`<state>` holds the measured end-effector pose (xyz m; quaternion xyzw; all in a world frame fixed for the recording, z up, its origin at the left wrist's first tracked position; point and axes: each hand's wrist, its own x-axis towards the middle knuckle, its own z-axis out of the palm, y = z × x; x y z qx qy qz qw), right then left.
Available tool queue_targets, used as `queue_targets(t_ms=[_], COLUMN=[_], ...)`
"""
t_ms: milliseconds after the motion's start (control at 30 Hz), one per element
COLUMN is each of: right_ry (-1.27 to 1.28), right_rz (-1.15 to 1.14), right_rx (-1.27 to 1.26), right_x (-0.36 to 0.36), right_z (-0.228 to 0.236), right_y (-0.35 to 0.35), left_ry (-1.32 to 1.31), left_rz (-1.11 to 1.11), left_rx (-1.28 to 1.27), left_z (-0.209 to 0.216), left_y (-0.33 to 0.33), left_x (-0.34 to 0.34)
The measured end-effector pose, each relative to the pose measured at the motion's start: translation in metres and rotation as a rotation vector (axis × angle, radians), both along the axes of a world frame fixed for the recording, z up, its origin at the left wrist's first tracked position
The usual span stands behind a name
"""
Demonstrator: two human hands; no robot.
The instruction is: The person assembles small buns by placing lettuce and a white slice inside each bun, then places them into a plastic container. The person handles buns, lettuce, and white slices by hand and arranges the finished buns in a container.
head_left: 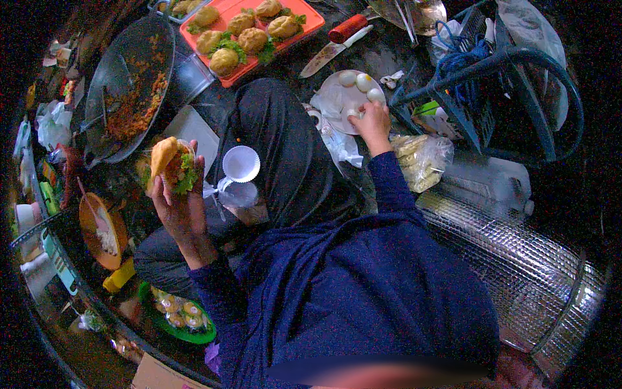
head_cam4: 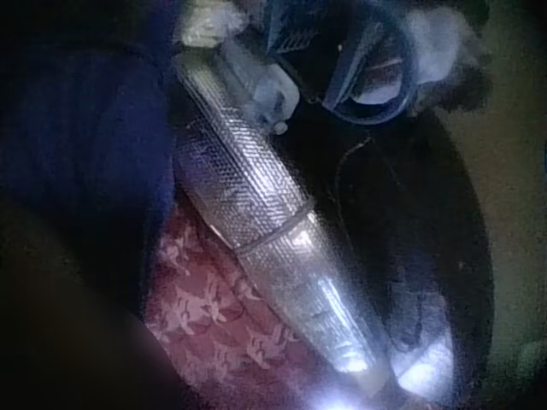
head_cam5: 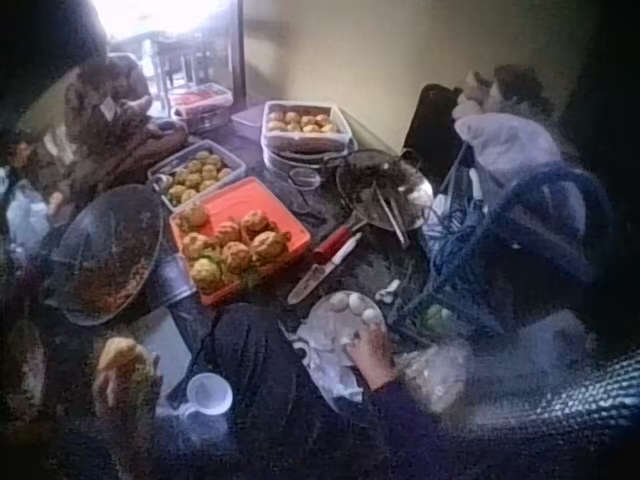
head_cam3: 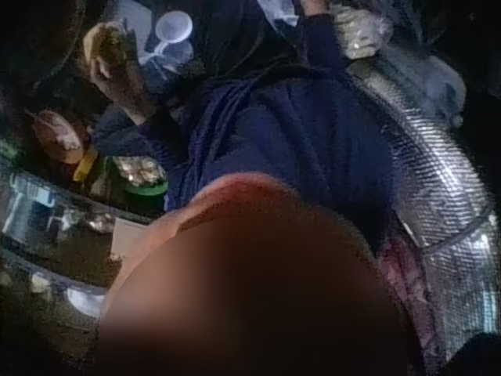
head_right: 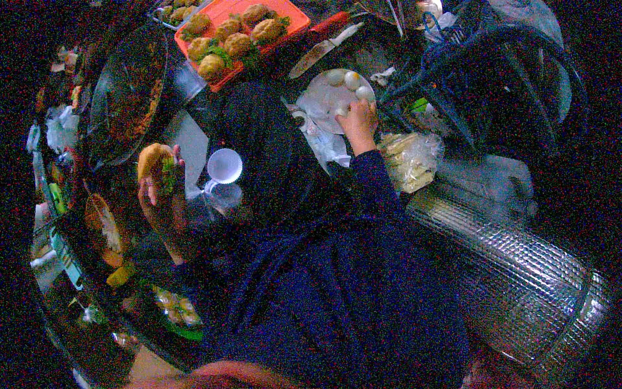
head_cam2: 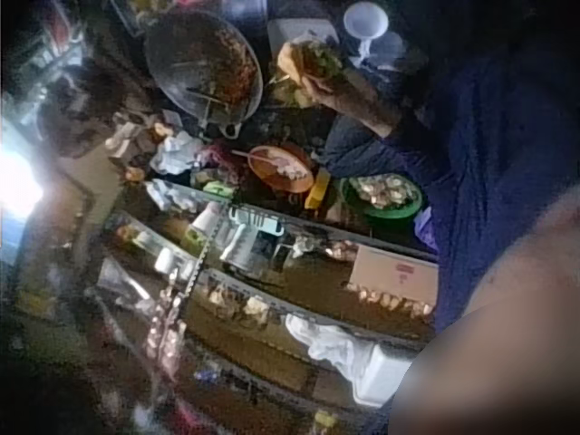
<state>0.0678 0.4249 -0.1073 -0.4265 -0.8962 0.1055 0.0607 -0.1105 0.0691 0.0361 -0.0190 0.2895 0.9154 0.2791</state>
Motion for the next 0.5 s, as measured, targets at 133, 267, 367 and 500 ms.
queue_targets(t_ms=[133, 267, 367, 500], right_ry=[0.087, 0.055, 0.087, 0.099], right_rz=[-0.031, -0.026, 0.035, 0.109], right_rx=[0.110, 0.123, 0.128, 0.141], right_x=[0.001, 0.002, 0.002, 0.003], right_z=[-0.005, -0.010, -0.013, -0.020], right_y=[-0.010, -0.015, -0.013, -0.006], left_ry=[0.000, 0.027, 0.031, 0.008], left_rz=[0.010, 0.034, 0.034, 0.011], left_rx=[-0.037, -0.086, -0.100, -0.026], left_z=[0.002, 0.005, 0.008, 0.009], left_y=[-0.002, 0.001, 0.003, 0.003], left_x=[0.003, 0.006, 0.007, 0.008])
